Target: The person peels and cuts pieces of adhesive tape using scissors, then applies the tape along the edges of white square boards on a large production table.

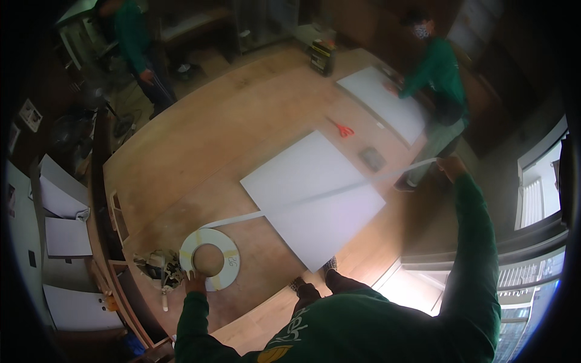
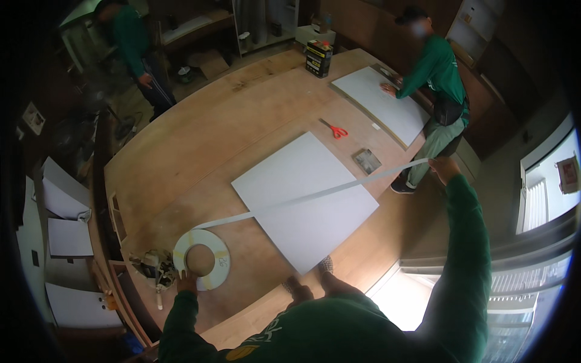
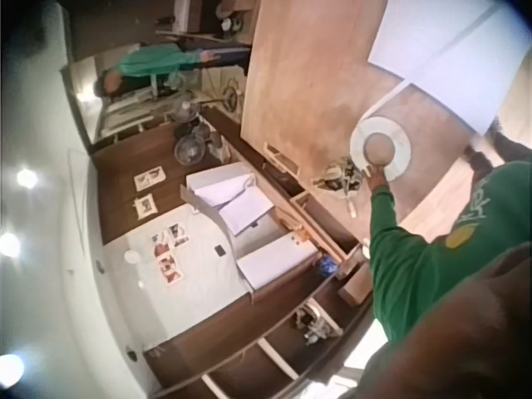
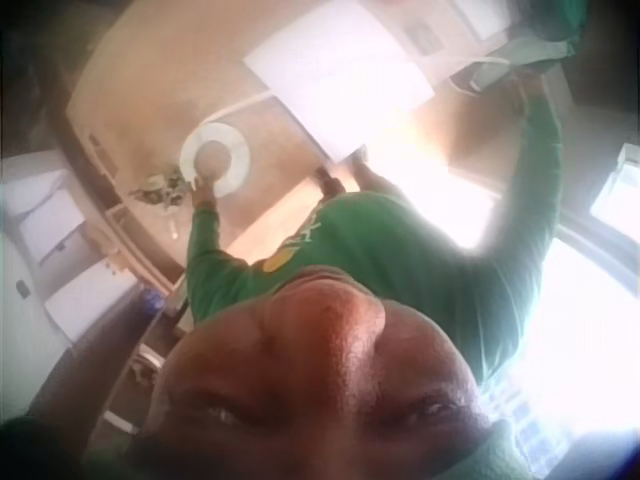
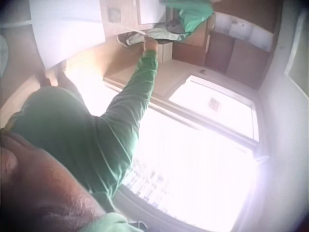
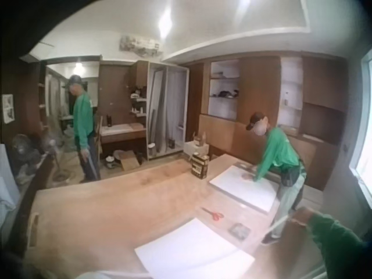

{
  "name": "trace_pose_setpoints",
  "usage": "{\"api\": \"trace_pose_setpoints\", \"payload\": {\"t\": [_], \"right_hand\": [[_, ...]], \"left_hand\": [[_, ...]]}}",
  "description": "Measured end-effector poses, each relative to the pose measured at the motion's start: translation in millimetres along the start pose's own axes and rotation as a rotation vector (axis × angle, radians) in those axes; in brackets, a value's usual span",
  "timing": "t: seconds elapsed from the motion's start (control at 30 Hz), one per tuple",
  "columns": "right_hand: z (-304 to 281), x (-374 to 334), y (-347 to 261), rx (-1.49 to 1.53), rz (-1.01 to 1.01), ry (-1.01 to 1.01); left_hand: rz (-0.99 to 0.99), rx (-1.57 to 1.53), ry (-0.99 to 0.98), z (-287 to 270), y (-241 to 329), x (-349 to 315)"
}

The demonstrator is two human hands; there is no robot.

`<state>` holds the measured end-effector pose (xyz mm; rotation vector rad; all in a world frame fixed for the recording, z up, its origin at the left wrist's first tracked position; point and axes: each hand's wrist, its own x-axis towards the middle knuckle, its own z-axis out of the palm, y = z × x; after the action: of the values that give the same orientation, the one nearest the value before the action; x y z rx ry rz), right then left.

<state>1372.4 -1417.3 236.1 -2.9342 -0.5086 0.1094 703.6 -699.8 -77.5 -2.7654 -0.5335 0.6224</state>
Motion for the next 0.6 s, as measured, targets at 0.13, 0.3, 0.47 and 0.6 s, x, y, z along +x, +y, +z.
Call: {"api": "trace_pose_setpoints", "payload": {"t": [0.13, 0.3, 0.47, 0.6], "right_hand": [[20, -10, 16, -0.590, -0.231, 0.046], [35, -48, 7, 0.082, -0.034, -0.120], [25, -138, -17, 0.393, -0.445, -0.029], [-49, -186, -153, 0.621, -0.093, -0.377]], "left_hand": [[-0.033, -0.052, -0.094, -55, 12, 13], [-0.027, -0.588, 0.056, -98, 65, 40], [0.141, -1.175, 0.263, -238, 167, 74], [0.518, -1.462, 0.428, -367, 206, 71]]}}
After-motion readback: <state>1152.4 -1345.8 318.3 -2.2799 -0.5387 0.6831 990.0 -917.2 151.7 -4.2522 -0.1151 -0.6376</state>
